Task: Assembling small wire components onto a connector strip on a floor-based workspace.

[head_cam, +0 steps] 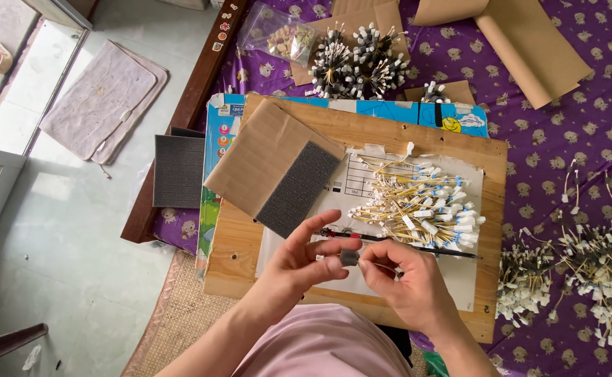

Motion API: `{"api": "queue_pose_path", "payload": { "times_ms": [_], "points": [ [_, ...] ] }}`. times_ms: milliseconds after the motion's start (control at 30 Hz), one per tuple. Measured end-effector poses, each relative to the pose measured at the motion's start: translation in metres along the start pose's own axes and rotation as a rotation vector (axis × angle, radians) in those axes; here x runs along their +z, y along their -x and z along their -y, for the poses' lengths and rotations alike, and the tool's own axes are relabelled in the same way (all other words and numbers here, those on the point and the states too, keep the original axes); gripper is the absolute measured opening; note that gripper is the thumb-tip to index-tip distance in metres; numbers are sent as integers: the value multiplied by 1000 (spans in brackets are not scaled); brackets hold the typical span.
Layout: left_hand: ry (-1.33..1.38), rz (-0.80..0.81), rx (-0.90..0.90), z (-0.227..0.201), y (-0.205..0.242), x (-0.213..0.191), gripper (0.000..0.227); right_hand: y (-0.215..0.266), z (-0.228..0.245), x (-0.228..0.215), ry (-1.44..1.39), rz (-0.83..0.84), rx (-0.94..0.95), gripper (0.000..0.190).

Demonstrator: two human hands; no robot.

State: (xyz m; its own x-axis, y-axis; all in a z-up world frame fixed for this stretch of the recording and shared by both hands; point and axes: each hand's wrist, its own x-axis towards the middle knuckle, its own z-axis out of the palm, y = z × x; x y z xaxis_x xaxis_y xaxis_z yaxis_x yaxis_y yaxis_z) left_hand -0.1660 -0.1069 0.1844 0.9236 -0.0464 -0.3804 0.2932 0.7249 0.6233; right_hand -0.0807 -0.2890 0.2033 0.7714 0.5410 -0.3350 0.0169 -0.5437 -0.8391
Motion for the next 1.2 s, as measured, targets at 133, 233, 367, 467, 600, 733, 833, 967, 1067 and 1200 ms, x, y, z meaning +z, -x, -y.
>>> {"api": "queue_pose_path", "payload": {
  "times_ms": [133, 233, 367, 467, 600, 733, 833, 967, 1067, 1200],
  "points": [
    [-169, 76, 102, 5, 3, -1, 68, -2, -11, 4, -126, 24, 25, 14],
    [-172, 52, 139, 7, 4, 3, 65, -2, -19, 6, -118, 18, 93, 13],
    [-508, -53, 220, 3, 8, 15, 48, 1, -26, 10, -132, 38, 79, 13],
    [-811, -18, 372, 5, 5, 13, 38, 2, -37, 12, -258, 64, 141, 12],
    [-1123, -49, 652, -9, -31, -20, 23, -7, -76, 10, -2, 72, 238, 15],
    [-1407, -287, 660, -42, -115, -79, 9, -13, -121, 22, 379, 83, 266, 13],
    [-1728, -150, 441, -35, -175, -127, 37, -15, -108, 14, 714, 183, 187, 25],
    [-1970, -84, 313, -18, -207, -151, 58, -35, 0, -36, 673, 603, 594, 39],
    [-2042, -73, 387, -13, -211, -156, 47, -81, -8, -65, 621, 376, 390, 32],
    [-2051, -66, 406, -17, -207, -145, 42, -172, -84, -71, 862, 61, -33, 27]
  ]
}}
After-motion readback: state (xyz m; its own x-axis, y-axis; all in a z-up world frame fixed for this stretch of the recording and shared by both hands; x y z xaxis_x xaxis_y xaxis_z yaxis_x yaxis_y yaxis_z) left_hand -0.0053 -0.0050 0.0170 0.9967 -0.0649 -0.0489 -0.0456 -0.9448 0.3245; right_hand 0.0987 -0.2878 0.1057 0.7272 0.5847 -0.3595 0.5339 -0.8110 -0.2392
